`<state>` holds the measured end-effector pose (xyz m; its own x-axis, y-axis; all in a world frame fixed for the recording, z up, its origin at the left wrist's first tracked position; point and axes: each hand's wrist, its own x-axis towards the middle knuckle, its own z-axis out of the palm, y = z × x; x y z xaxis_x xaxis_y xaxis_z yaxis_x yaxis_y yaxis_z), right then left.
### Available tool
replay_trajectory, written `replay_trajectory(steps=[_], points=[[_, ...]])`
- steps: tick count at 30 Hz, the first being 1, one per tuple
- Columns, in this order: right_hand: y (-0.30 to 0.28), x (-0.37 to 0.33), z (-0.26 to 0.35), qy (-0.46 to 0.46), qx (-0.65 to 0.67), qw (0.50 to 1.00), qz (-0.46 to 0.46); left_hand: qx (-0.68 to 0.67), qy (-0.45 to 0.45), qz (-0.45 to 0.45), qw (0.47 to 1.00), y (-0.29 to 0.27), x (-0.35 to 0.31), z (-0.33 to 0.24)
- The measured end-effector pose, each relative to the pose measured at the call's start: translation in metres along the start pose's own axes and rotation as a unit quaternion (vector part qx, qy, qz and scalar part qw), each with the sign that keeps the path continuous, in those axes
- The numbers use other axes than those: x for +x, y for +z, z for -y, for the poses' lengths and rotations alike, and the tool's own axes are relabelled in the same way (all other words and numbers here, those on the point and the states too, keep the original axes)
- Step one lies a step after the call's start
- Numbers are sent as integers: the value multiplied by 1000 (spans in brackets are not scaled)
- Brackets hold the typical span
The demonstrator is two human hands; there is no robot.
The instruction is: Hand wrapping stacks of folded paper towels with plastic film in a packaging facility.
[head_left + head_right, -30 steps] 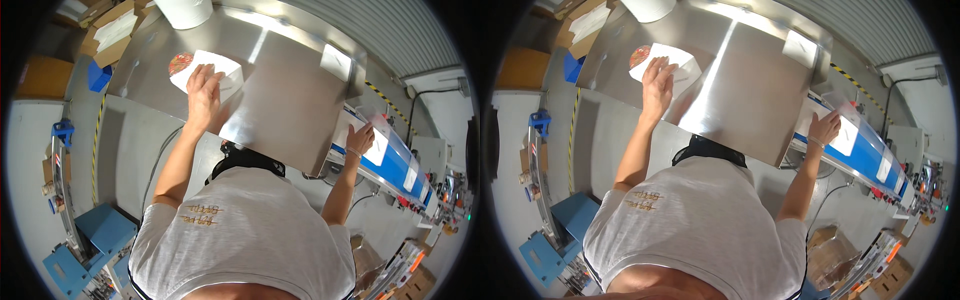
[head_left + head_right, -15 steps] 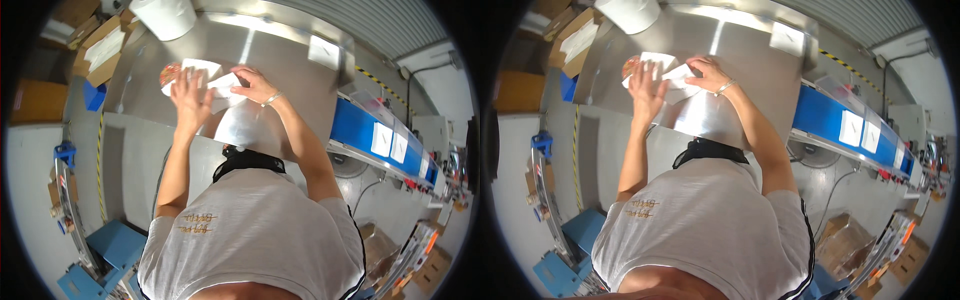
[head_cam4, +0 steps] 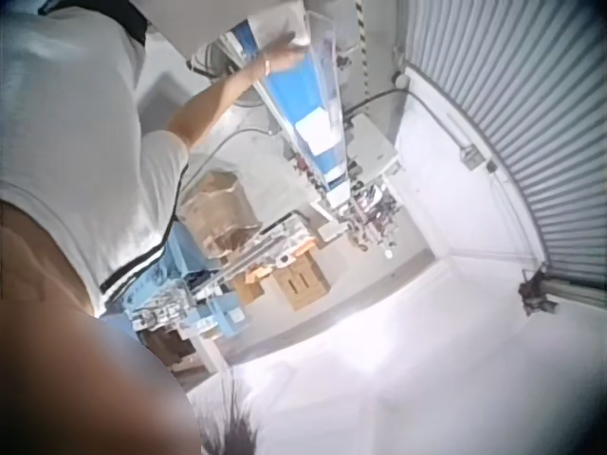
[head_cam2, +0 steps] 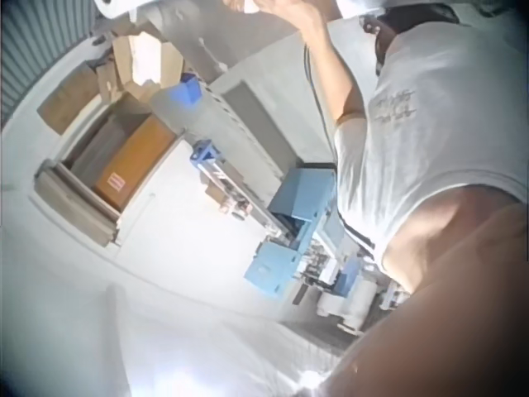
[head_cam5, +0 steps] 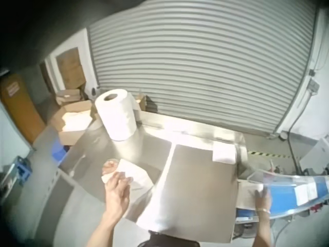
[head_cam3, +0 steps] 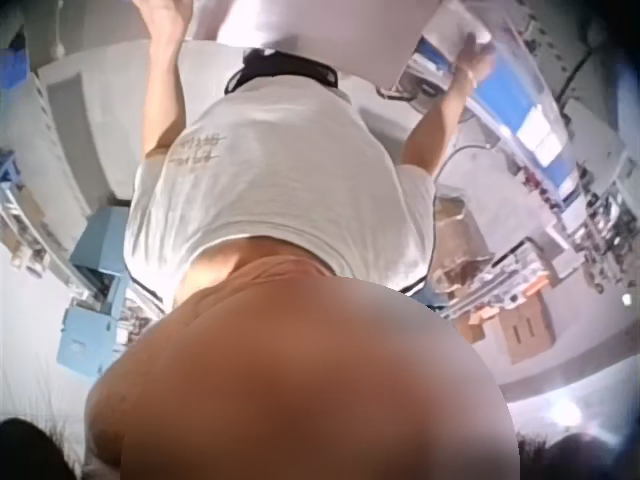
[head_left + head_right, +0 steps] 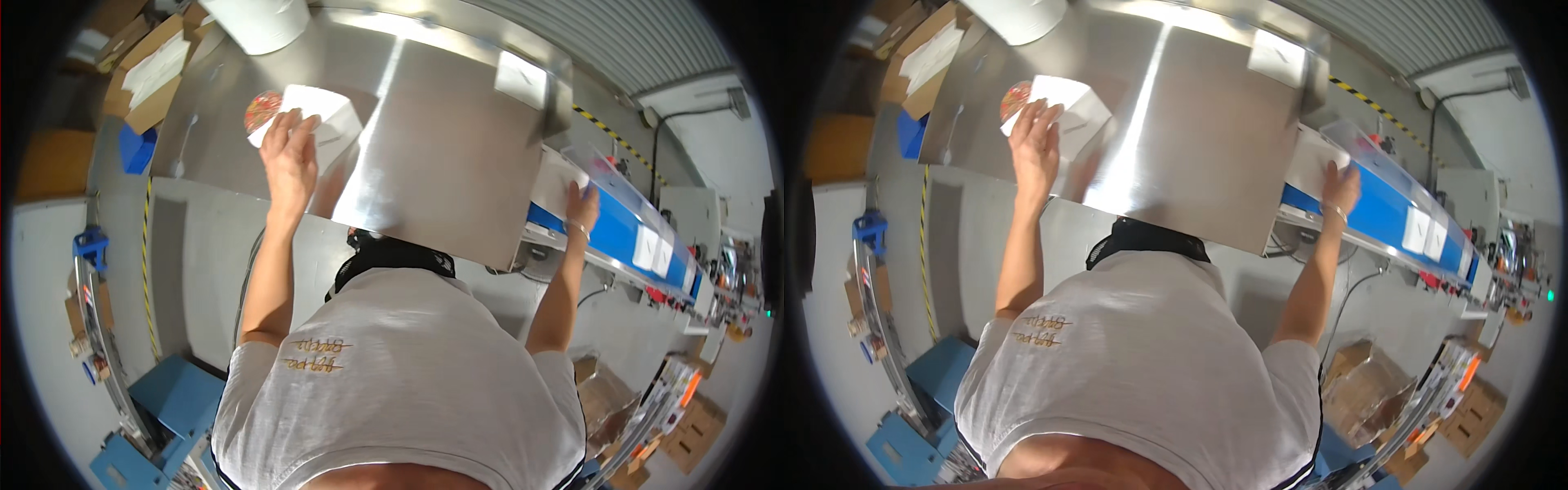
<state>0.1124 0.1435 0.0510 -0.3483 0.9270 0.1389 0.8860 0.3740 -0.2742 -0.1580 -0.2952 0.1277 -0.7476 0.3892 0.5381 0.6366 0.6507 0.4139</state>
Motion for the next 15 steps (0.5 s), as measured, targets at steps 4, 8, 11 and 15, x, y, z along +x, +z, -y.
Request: replay_trajectory(steps=[4,8,11,15], points=[[10,-4,39,-215,90,968,-97,-1,-3,-2,1000,3,-2,-5],[32,-69,177,-438,302,842,88,-12,-5,6,1000,0,-1,-7],[24,-109,267,-423,372,763,318,-17,5,26,1000,-1,1,-11],[40,-118,311,-473,377,720,341,-21,13,36,999,1,5,-11]])
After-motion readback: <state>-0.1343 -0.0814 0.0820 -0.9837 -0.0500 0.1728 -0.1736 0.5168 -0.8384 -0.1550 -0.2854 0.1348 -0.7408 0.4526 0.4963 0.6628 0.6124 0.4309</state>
